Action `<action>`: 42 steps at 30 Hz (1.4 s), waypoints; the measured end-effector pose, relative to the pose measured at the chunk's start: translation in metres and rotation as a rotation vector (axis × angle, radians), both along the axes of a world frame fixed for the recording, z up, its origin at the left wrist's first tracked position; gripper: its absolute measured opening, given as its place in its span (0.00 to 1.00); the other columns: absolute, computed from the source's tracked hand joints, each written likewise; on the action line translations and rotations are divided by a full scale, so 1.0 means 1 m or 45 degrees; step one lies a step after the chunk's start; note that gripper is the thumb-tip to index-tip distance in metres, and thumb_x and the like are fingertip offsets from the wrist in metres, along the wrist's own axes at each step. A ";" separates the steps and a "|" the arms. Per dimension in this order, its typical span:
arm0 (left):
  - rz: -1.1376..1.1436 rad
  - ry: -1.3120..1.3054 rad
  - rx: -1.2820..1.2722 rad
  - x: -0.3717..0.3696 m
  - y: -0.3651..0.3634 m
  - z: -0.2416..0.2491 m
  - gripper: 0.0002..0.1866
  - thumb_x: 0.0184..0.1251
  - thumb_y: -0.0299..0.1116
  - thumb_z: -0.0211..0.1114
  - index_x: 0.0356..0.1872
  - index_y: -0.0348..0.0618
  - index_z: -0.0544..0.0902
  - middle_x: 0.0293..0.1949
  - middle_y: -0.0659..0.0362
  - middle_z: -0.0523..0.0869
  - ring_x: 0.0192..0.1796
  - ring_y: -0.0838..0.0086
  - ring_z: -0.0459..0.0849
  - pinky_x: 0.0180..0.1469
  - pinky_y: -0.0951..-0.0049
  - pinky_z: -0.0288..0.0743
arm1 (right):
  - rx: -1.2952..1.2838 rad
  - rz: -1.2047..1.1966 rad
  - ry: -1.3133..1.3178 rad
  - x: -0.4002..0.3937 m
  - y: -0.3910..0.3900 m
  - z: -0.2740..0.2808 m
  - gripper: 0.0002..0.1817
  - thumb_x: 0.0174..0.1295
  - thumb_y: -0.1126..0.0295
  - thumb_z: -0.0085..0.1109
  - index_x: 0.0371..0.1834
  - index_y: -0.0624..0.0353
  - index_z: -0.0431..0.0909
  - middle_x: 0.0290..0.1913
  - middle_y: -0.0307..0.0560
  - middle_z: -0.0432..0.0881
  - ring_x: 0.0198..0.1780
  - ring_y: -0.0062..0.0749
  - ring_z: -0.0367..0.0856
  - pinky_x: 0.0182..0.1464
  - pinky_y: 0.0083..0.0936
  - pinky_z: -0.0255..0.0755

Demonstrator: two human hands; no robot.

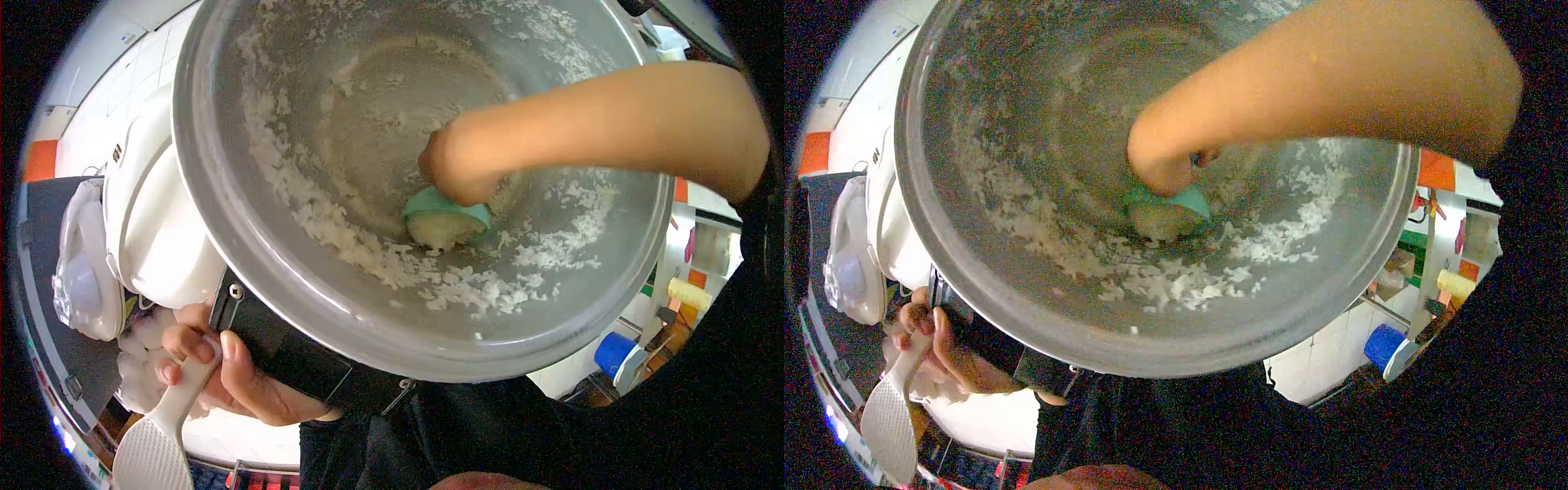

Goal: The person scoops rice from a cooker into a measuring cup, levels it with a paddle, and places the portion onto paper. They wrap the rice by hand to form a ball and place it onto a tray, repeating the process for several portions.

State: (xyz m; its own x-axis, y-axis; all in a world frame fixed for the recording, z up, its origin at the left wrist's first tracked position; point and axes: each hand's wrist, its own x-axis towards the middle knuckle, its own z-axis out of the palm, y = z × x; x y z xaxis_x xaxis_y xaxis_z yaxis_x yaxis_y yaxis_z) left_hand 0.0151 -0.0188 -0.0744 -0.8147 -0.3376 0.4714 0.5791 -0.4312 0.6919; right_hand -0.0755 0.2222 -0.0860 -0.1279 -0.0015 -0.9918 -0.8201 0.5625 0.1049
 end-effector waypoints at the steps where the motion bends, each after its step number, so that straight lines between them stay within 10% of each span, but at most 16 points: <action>1: -0.050 -0.007 0.028 0.000 -0.002 -0.002 0.22 0.48 0.14 0.55 0.44 0.49 0.69 0.29 0.62 0.63 0.31 0.73 0.62 0.44 0.62 0.63 | -0.071 -0.106 0.033 -0.003 0.002 0.004 0.18 0.43 0.65 0.63 0.40 0.57 0.78 0.39 0.49 0.80 0.38 0.39 0.79 0.33 0.35 0.74; 3: 0.124 -0.058 0.039 0.001 0.007 0.004 0.23 0.47 0.13 0.55 0.45 0.50 0.69 0.29 0.62 0.63 0.31 0.72 0.62 0.43 0.62 0.64 | -0.144 -0.209 0.080 -0.012 0.008 0.014 0.18 0.45 0.66 0.62 0.41 0.59 0.77 0.36 0.52 0.79 0.35 0.39 0.79 0.31 0.35 0.73; 5: 0.179 -0.274 -0.013 0.002 0.002 0.009 0.23 0.47 0.15 0.56 0.44 0.51 0.69 0.29 0.62 0.63 0.31 0.73 0.62 0.42 0.63 0.64 | -0.300 -1.118 -0.092 -0.019 0.013 0.023 0.19 0.49 0.67 0.58 0.45 0.61 0.75 0.29 0.51 0.77 0.27 0.37 0.77 0.27 0.32 0.70; 13: -0.142 -0.197 -0.154 0.007 -0.033 0.006 0.27 0.41 0.11 0.60 0.41 0.56 0.72 0.27 0.66 0.63 0.32 0.75 0.63 0.43 0.64 0.65 | -0.787 -1.730 0.022 -0.062 0.050 0.063 0.16 0.49 0.69 0.54 0.42 0.62 0.77 0.24 0.48 0.77 0.22 0.34 0.75 0.25 0.30 0.70; 16: -0.106 -0.181 -0.125 0.004 -0.016 0.011 0.27 0.40 0.10 0.59 0.41 0.55 0.71 0.27 0.65 0.63 0.32 0.75 0.63 0.43 0.64 0.65 | -0.698 -1.629 -0.018 -0.081 0.050 0.099 0.07 0.57 0.73 0.43 0.24 0.62 0.68 0.17 0.36 0.64 0.18 0.23 0.61 0.23 0.23 0.59; 20: 0.071 -0.137 -0.082 0.001 -0.003 0.010 0.26 0.41 0.11 0.58 0.41 0.54 0.71 0.28 0.64 0.63 0.33 0.74 0.63 0.43 0.64 0.64 | -0.563 -1.362 0.185 -0.086 0.073 0.075 0.07 0.56 0.69 0.47 0.27 0.62 0.70 0.18 0.39 0.65 0.18 0.27 0.62 0.24 0.27 0.61; 27: 0.080 -0.146 -0.065 0.000 -0.007 0.005 0.25 0.42 0.11 0.58 0.41 0.54 0.71 0.28 0.64 0.63 0.33 0.74 0.63 0.43 0.64 0.64 | -0.756 0.186 0.905 -0.021 0.039 0.026 0.08 0.47 0.74 0.51 0.27 0.65 0.78 0.26 0.55 0.78 0.26 0.43 0.77 0.27 0.38 0.71; 33: 0.110 -0.137 -0.014 -0.002 0.000 0.007 0.24 0.43 0.12 0.57 0.42 0.53 0.70 0.29 0.63 0.63 0.33 0.73 0.63 0.44 0.64 0.64 | -0.677 0.263 0.208 -0.021 -0.047 0.003 0.07 0.47 0.74 0.50 0.23 0.65 0.78 0.28 0.57 0.78 0.28 0.45 0.77 0.28 0.39 0.71; 42: 0.205 -0.245 0.018 0.002 0.005 0.005 0.22 0.46 0.14 0.51 0.43 0.50 0.66 0.31 0.61 0.62 0.34 0.73 0.63 0.47 0.67 0.62 | -0.616 -0.100 0.136 -0.013 -0.014 0.038 0.08 0.46 0.75 0.49 0.19 0.66 0.77 0.29 0.60 0.78 0.31 0.47 0.78 0.30 0.41 0.71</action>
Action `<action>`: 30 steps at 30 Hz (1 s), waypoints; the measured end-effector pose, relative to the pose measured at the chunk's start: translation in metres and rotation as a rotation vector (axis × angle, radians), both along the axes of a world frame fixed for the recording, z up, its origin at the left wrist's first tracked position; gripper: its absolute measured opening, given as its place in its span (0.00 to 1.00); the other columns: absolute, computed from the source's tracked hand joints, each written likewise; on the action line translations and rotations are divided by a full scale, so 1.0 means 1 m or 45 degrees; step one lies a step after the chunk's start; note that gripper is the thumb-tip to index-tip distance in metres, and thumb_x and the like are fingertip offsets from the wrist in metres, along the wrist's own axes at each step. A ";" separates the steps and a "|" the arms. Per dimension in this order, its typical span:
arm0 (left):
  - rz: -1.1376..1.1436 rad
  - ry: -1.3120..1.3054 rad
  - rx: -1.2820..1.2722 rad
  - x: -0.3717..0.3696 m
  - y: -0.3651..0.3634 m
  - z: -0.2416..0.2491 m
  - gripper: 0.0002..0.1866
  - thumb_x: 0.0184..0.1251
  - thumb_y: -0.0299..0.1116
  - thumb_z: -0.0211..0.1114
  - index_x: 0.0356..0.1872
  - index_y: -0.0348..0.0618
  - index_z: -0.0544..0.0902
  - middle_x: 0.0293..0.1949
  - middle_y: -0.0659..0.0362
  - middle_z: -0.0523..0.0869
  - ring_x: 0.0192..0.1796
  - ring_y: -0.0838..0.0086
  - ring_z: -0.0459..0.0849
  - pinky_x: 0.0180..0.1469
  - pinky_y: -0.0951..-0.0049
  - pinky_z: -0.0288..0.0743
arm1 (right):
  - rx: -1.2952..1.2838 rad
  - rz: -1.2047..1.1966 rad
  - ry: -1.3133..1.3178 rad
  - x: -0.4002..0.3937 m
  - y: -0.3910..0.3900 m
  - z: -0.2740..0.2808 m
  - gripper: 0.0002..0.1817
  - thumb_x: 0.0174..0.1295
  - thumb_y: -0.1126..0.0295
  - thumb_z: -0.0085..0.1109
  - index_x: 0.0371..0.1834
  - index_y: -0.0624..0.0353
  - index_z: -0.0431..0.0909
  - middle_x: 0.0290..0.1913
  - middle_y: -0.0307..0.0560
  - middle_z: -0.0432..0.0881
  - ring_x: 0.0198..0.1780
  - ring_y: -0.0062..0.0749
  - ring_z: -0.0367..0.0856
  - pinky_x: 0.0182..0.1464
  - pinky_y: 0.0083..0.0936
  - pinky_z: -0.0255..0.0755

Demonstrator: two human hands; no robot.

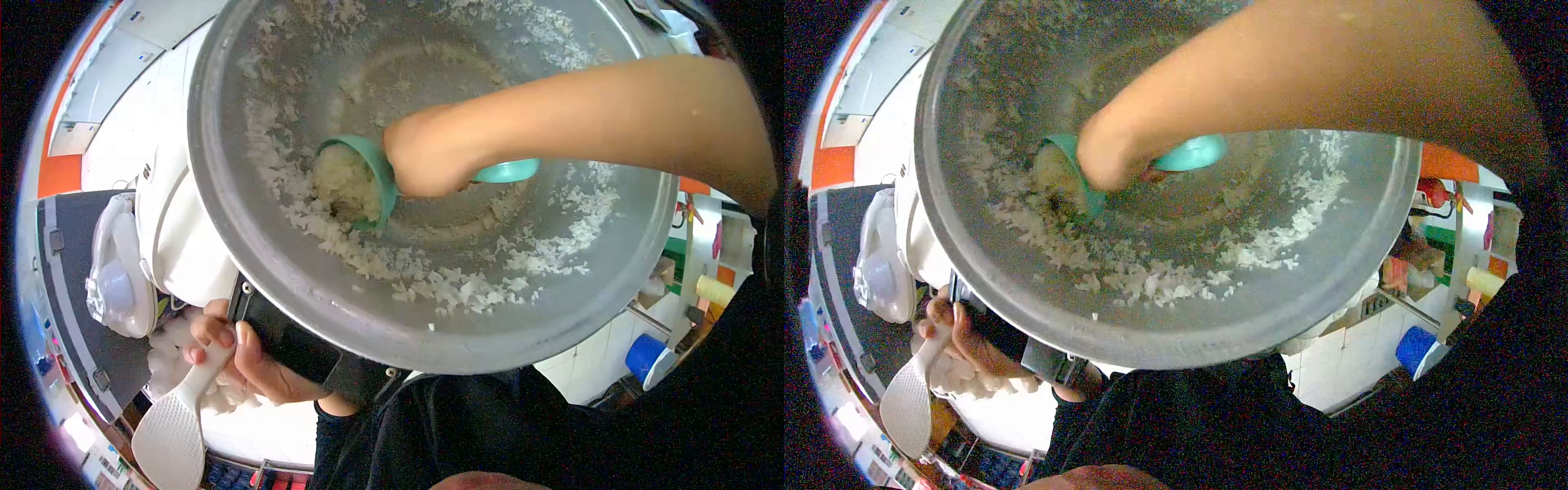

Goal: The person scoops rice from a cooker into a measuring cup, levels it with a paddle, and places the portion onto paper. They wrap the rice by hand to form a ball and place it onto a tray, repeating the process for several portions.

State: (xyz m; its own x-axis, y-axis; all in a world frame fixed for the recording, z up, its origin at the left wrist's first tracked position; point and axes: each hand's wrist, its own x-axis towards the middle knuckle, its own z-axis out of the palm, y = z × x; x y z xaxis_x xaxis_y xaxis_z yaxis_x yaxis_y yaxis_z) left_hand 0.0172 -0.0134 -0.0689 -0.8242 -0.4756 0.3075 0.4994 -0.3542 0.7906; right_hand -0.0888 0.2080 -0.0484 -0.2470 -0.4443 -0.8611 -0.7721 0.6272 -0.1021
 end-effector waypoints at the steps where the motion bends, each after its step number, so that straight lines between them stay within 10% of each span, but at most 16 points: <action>1: 0.209 -0.081 -0.058 0.003 0.019 0.010 0.22 0.44 0.13 0.50 0.42 0.48 0.65 0.31 0.60 0.61 0.36 0.72 0.63 0.50 0.67 0.61 | -0.071 -0.224 0.004 0.004 0.002 0.012 0.08 0.47 0.74 0.48 0.21 0.66 0.77 0.30 0.61 0.78 0.31 0.48 0.78 0.31 0.41 0.70; 5: 0.116 -0.040 0.038 -0.003 0.038 0.027 0.23 0.43 0.13 0.47 0.43 0.46 0.62 0.32 0.60 0.61 0.38 0.76 0.60 0.50 0.77 0.58 | -0.397 -1.090 0.017 0.022 0.017 0.064 0.12 0.49 0.72 0.46 0.33 0.68 0.77 0.31 0.64 0.78 0.33 0.49 0.78 0.34 0.39 0.69; 15: 0.048 -0.081 -0.229 -0.005 0.028 0.036 0.23 0.49 0.13 0.49 0.48 0.41 0.60 0.35 0.61 0.62 0.39 0.79 0.60 0.44 0.81 0.58 | -0.843 -0.978 0.180 0.049 0.046 0.084 0.19 0.54 0.71 0.48 0.50 0.60 0.72 0.39 0.63 0.78 0.41 0.53 0.77 0.44 0.40 0.67; 17: 0.144 -0.013 -0.305 -0.005 0.024 0.048 0.21 0.53 0.17 0.49 0.49 0.41 0.57 0.32 0.61 0.63 0.34 0.80 0.62 0.36 0.84 0.60 | -0.990 -0.824 0.269 0.048 0.054 0.098 0.18 0.54 0.72 0.48 0.50 0.62 0.72 0.31 0.58 0.79 0.30 0.44 0.79 0.34 0.35 0.70; 20: -0.083 -0.181 -0.174 0.003 0.012 0.080 0.14 0.67 0.36 0.44 0.48 0.39 0.60 0.25 0.63 0.66 0.19 0.83 0.61 0.20 0.84 0.55 | -0.997 -1.500 0.003 0.047 0.080 0.124 0.14 0.53 0.75 0.47 0.43 0.66 0.70 0.19 0.38 0.66 0.15 0.15 0.62 0.15 0.15 0.59; 27: -0.872 -0.418 -0.938 0.011 0.036 0.146 0.18 0.70 0.43 0.40 0.40 0.39 0.72 0.20 0.67 0.66 0.16 0.86 0.61 0.17 0.85 0.52 | -1.531 -1.681 -0.049 0.080 0.111 0.143 0.10 0.58 0.71 0.48 0.41 0.65 0.69 0.21 0.38 0.69 0.14 0.17 0.65 0.15 0.17 0.60; 30: -1.147 -0.333 -0.738 0.008 0.070 0.155 0.17 0.68 0.45 0.44 0.37 0.43 0.73 0.20 0.70 0.66 0.16 0.88 0.57 0.17 0.87 0.49 | -1.625 -1.765 0.163 0.089 0.106 0.133 0.10 0.58 0.71 0.47 0.40 0.64 0.70 0.20 0.40 0.69 0.13 0.19 0.66 0.16 0.19 0.61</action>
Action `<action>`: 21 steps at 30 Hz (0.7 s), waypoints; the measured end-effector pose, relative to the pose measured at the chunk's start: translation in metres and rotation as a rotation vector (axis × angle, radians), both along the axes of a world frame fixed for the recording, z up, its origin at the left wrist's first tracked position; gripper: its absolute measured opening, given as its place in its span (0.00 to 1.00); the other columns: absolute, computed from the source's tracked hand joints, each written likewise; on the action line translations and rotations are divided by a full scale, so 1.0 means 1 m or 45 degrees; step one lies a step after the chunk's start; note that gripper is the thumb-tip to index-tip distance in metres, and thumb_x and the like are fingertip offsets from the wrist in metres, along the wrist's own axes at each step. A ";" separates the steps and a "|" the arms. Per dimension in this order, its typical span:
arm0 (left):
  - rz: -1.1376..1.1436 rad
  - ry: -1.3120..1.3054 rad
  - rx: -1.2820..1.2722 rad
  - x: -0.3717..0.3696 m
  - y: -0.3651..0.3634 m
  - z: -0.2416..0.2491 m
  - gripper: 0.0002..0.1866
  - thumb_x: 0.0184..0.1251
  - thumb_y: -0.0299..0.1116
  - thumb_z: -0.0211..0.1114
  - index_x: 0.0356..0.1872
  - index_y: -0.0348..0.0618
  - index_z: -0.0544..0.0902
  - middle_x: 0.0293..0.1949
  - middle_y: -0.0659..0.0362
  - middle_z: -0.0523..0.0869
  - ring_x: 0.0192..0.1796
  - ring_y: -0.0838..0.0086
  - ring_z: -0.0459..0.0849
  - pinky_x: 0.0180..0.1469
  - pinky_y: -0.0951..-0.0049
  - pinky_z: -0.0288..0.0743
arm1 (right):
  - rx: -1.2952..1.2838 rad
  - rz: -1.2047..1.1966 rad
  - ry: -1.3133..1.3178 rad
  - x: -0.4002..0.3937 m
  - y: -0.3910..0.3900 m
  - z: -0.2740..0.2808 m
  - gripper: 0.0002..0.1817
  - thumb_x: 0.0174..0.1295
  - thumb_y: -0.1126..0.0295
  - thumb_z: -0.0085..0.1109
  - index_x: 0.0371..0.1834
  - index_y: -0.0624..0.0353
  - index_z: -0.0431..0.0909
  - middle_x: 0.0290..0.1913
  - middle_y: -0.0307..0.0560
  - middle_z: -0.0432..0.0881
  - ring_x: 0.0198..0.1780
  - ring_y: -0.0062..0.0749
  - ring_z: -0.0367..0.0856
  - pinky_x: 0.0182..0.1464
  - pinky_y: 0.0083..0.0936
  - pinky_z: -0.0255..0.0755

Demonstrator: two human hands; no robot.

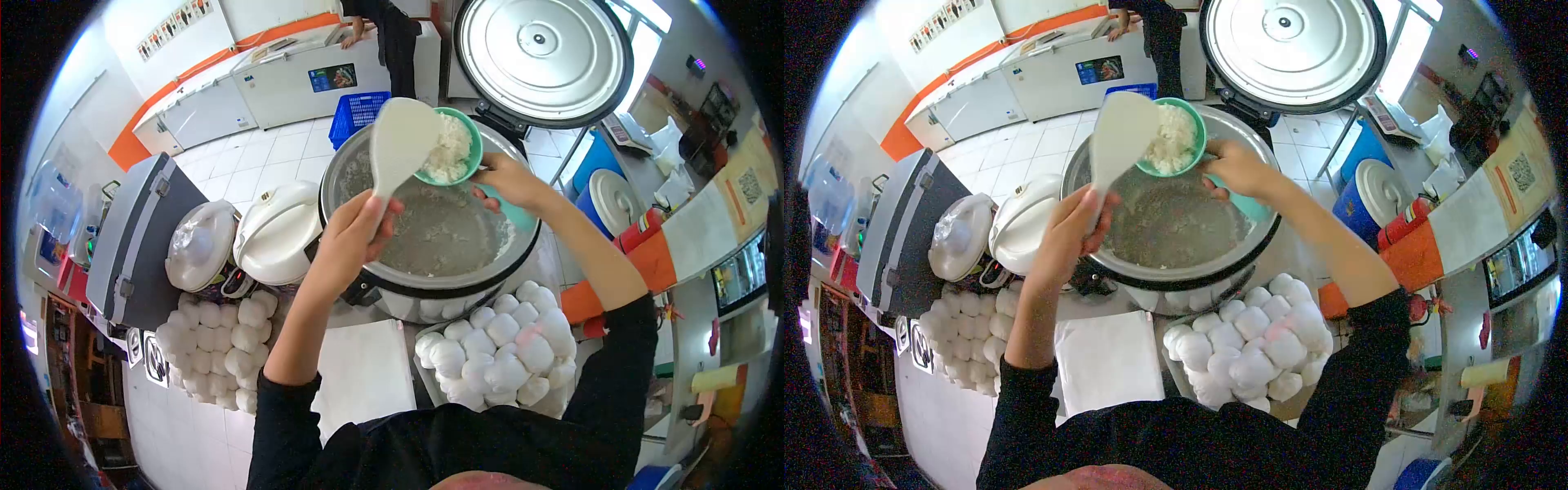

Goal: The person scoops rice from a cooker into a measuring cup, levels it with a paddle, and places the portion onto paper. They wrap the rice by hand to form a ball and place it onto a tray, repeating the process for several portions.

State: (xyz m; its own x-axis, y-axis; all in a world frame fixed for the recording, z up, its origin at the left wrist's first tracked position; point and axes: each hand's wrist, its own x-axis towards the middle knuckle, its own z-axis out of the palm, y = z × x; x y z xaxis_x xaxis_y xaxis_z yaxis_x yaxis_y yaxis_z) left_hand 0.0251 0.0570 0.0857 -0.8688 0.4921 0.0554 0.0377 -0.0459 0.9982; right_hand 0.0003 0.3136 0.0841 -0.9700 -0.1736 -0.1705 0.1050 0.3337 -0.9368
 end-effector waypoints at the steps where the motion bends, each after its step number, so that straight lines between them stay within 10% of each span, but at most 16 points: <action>1: 0.003 0.009 -0.002 -0.001 0.009 -0.003 0.17 0.68 0.45 0.44 0.37 0.43 0.73 0.20 0.70 0.66 0.16 0.88 0.57 0.17 0.87 0.49 | -0.034 -0.079 0.023 0.004 -0.003 -0.002 0.10 0.57 0.72 0.47 0.39 0.63 0.71 0.19 0.41 0.69 0.13 0.21 0.66 0.17 0.21 0.62; 12: -0.525 -0.835 0.616 0.000 0.013 -0.018 0.11 0.68 0.41 0.44 0.26 0.50 0.65 0.16 0.73 0.56 0.13 0.89 0.51 0.12 0.86 0.43 | -0.019 -0.309 0.111 0.020 0.000 -0.008 0.13 0.58 0.72 0.47 0.45 0.65 0.71 0.21 0.41 0.72 0.17 0.24 0.70 0.20 0.22 0.66; 15: -0.306 -0.558 0.481 -0.002 0.017 -0.018 0.12 0.66 0.42 0.46 0.30 0.47 0.70 0.17 0.71 0.62 0.14 0.87 0.56 0.13 0.84 0.51 | -0.027 -0.370 0.130 0.017 0.006 -0.013 0.15 0.59 0.71 0.48 0.49 0.62 0.70 0.37 0.43 0.75 0.34 0.26 0.76 0.31 0.24 0.72; 17: -0.050 -0.343 0.136 0.008 0.039 -0.021 0.17 0.62 0.46 0.50 0.40 0.44 0.77 0.22 0.64 0.73 0.20 0.80 0.65 0.20 0.78 0.61 | -0.085 -0.336 0.228 0.011 0.007 -0.033 0.13 0.60 0.71 0.45 0.46 0.62 0.71 0.36 0.44 0.77 0.32 0.28 0.77 0.30 0.24 0.73; 20: -0.048 0.403 0.129 -0.054 0.086 -0.082 0.07 0.60 0.32 0.54 0.28 0.43 0.78 0.23 0.62 0.76 0.20 0.77 0.71 0.18 0.74 0.64 | 0.031 -0.196 0.300 -0.033 0.050 -0.071 0.12 0.59 0.68 0.49 0.44 0.59 0.72 0.27 0.41 0.75 0.22 0.23 0.72 0.21 0.19 0.65; 21: -0.034 -0.234 0.401 -0.057 0.095 -0.073 0.09 0.60 0.33 0.55 0.26 0.40 0.79 0.22 0.60 0.77 0.21 0.76 0.73 0.20 0.70 0.67 | -0.025 -0.324 0.326 -0.036 0.047 -0.076 0.11 0.61 0.64 0.47 0.43 0.56 0.71 0.20 0.37 0.71 0.14 0.19 0.66 0.14 0.17 0.60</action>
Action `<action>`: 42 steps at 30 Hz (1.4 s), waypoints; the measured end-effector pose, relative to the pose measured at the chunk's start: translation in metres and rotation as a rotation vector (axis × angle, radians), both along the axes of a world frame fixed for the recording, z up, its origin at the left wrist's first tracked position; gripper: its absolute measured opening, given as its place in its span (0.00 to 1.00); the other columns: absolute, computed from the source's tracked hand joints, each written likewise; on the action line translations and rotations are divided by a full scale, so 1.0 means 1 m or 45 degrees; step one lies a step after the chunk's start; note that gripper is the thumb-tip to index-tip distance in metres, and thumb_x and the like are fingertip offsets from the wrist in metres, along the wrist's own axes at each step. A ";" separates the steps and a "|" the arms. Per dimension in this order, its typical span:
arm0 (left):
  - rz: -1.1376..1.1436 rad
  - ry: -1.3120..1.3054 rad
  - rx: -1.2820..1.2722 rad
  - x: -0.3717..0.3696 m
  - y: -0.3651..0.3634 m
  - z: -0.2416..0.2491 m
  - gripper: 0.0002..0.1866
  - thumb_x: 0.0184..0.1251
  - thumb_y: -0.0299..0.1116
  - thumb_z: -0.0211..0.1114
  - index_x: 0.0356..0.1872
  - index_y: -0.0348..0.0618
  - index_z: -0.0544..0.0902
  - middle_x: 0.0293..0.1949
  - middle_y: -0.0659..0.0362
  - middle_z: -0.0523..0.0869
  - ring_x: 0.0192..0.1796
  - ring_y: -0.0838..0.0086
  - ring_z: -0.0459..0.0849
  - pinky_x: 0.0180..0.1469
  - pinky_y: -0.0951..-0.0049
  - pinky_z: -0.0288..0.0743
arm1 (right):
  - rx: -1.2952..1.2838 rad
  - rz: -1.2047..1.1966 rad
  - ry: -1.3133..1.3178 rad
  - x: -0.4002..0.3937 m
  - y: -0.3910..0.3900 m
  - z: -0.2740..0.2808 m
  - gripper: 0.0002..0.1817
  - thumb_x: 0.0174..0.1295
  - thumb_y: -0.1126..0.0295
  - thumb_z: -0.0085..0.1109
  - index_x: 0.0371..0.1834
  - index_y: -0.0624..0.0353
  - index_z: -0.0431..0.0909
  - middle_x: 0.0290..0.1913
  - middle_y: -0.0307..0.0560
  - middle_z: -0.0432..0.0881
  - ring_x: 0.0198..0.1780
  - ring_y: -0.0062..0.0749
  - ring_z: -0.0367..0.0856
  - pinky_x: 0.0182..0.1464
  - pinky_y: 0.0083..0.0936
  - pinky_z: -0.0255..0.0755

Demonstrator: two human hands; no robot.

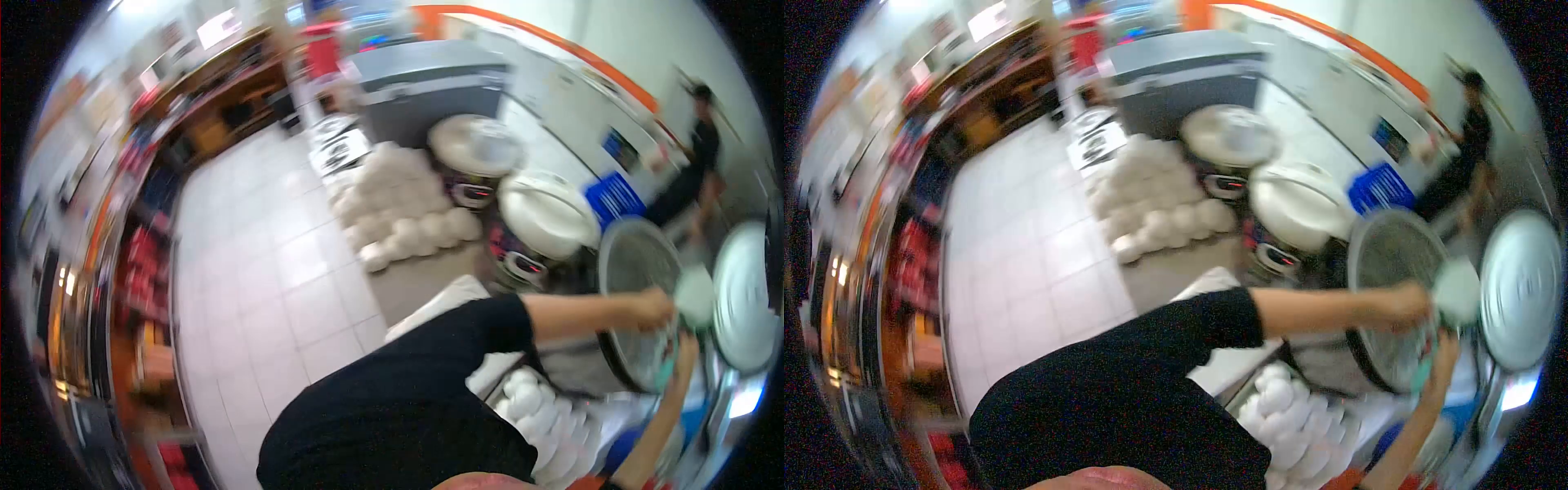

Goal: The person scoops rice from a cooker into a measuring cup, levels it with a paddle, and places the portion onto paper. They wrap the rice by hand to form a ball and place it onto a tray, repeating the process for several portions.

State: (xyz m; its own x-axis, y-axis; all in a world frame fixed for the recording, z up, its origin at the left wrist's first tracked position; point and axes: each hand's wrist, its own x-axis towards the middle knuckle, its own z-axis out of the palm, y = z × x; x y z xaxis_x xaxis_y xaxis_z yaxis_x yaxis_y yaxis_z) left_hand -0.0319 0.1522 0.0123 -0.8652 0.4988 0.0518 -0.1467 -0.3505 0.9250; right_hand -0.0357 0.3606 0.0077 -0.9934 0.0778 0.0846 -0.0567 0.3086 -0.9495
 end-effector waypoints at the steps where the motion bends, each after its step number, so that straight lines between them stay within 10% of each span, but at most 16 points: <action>1: 0.121 0.593 -0.255 -0.034 0.026 -0.033 0.11 0.61 0.33 0.53 0.25 0.37 0.78 0.19 0.57 0.76 0.20 0.72 0.73 0.19 0.67 0.67 | -0.115 -0.091 0.019 -0.005 0.008 -0.008 0.12 0.61 0.63 0.47 0.45 0.53 0.70 0.19 0.37 0.70 0.13 0.19 0.63 0.13 0.17 0.58; 2: 0.093 -0.050 -0.070 0.015 0.002 0.020 0.11 0.61 0.32 0.50 0.24 0.38 0.76 0.17 0.56 0.73 0.18 0.70 0.72 0.18 0.65 0.65 | -0.098 0.010 -0.133 0.022 -0.016 0.018 0.11 0.61 0.62 0.48 0.45 0.51 0.69 0.20 0.38 0.69 0.13 0.17 0.62 0.14 0.15 0.56; 5: 0.205 -0.180 0.191 -0.010 0.028 0.020 0.10 0.59 0.32 0.49 0.21 0.40 0.72 0.13 0.57 0.68 0.09 0.72 0.60 0.09 0.68 0.50 | -0.178 -0.058 -0.154 0.037 -0.029 0.022 0.10 0.61 0.61 0.48 0.43 0.49 0.68 0.23 0.36 0.69 0.14 0.16 0.61 0.14 0.14 0.55; 10: 0.028 -0.504 0.488 -0.009 -0.040 0.064 0.10 0.55 0.33 0.46 0.16 0.46 0.67 0.11 0.62 0.63 0.11 0.78 0.57 0.13 0.75 0.53 | -0.289 -0.012 -0.182 0.065 0.004 0.023 0.10 0.61 0.59 0.48 0.41 0.49 0.66 0.24 0.36 0.68 0.14 0.14 0.60 0.14 0.13 0.54; 16: -0.259 -0.399 0.896 0.043 -0.160 0.085 0.11 0.57 0.32 0.47 0.20 0.40 0.74 0.14 0.59 0.71 0.14 0.72 0.67 0.16 0.74 0.61 | -0.462 0.036 -0.174 0.185 -0.071 0.064 0.09 0.63 0.61 0.49 0.33 0.55 0.67 0.20 0.32 0.65 0.14 0.13 0.59 0.13 0.11 0.51; 17: 0.143 -0.380 0.476 0.058 -0.184 0.079 0.11 0.59 0.35 0.50 0.27 0.39 0.77 0.20 0.56 0.78 0.19 0.70 0.74 0.19 0.73 0.64 | -0.538 -0.037 -0.195 0.211 -0.099 0.068 0.10 0.63 0.62 0.49 0.32 0.57 0.67 0.20 0.32 0.65 0.14 0.13 0.60 0.12 0.11 0.52; 19: 0.318 -0.188 0.435 0.154 -0.243 0.100 0.11 0.56 0.34 0.50 0.15 0.51 0.64 0.12 0.70 0.61 0.13 0.86 0.59 0.14 0.83 0.52 | -0.488 0.196 -0.398 0.234 -0.091 0.041 0.11 0.59 0.61 0.53 0.32 0.57 0.69 0.20 0.35 0.70 0.15 0.14 0.66 0.12 0.14 0.61; 20: -0.795 -0.372 0.956 0.131 -0.283 0.066 0.11 0.59 0.34 0.50 0.19 0.49 0.63 0.12 0.70 0.59 0.14 0.86 0.57 0.15 0.83 0.52 | -0.442 -0.119 -0.390 0.259 -0.124 0.035 0.10 0.57 0.63 0.55 0.33 0.58 0.71 0.22 0.39 0.74 0.15 0.17 0.69 0.13 0.14 0.63; 23: -0.412 -0.544 1.048 0.203 -0.340 0.044 0.14 0.70 0.39 0.41 0.26 0.42 0.64 0.16 0.67 0.58 0.16 0.86 0.55 0.15 0.86 0.50 | -0.856 0.192 -0.501 0.293 -0.193 -0.011 0.12 0.53 0.71 0.54 0.38 0.66 0.71 0.24 0.46 0.75 0.19 0.29 0.75 0.18 0.20 0.69; 29: 0.079 -0.337 0.909 0.285 -0.428 -0.036 0.18 0.71 0.35 0.38 0.54 0.34 0.63 0.32 0.59 0.63 0.17 0.85 0.56 0.14 0.87 0.53 | -1.642 0.301 -0.813 0.306 -0.257 -0.116 0.16 0.59 0.74 0.49 0.51 0.61 0.66 0.29 0.46 0.71 0.18 0.21 0.64 0.19 0.17 0.56; 31: 0.277 -0.365 0.786 0.302 -0.439 -0.046 0.17 0.71 0.34 0.38 0.54 0.33 0.64 0.34 0.59 0.65 0.21 0.84 0.59 0.14 0.89 0.53 | -1.413 0.192 -0.564 0.308 -0.272 -0.123 0.23 0.60 0.73 0.48 0.61 0.55 0.61 0.28 0.45 0.70 0.20 0.21 0.66 0.20 0.17 0.59; 34: 0.480 -0.458 0.687 0.315 -0.450 -0.052 0.16 0.70 0.34 0.40 0.53 0.34 0.65 0.35 0.60 0.66 0.25 0.82 0.61 0.15 0.89 0.53 | 0.280 -0.148 0.067 0.310 -0.307 -0.159 0.28 0.60 0.72 0.49 0.65 0.44 0.57 0.28 0.49 0.73 0.24 0.34 0.75 0.24 0.31 0.69; 37: 0.549 -0.371 0.529 0.314 -0.451 -0.062 0.16 0.69 0.35 0.43 0.52 0.35 0.66 0.35 0.62 0.68 0.29 0.80 0.63 0.18 0.88 0.54 | 1.179 -0.043 0.128 0.319 -0.352 -0.195 0.25 0.59 0.69 0.48 0.62 0.39 0.63 0.29 0.52 0.73 0.26 0.47 0.74 0.29 0.38 0.70; 42: 0.756 -0.309 -0.066 0.298 -0.413 -0.072 0.16 0.66 0.38 0.48 0.49 0.38 0.71 0.29 0.65 0.71 0.27 0.84 0.66 0.20 0.86 0.55 | 1.093 0.034 -0.161 0.312 -0.335 -0.176 0.25 0.60 0.68 0.48 0.63 0.41 0.61 0.34 0.55 0.75 0.32 0.48 0.76 0.34 0.35 0.71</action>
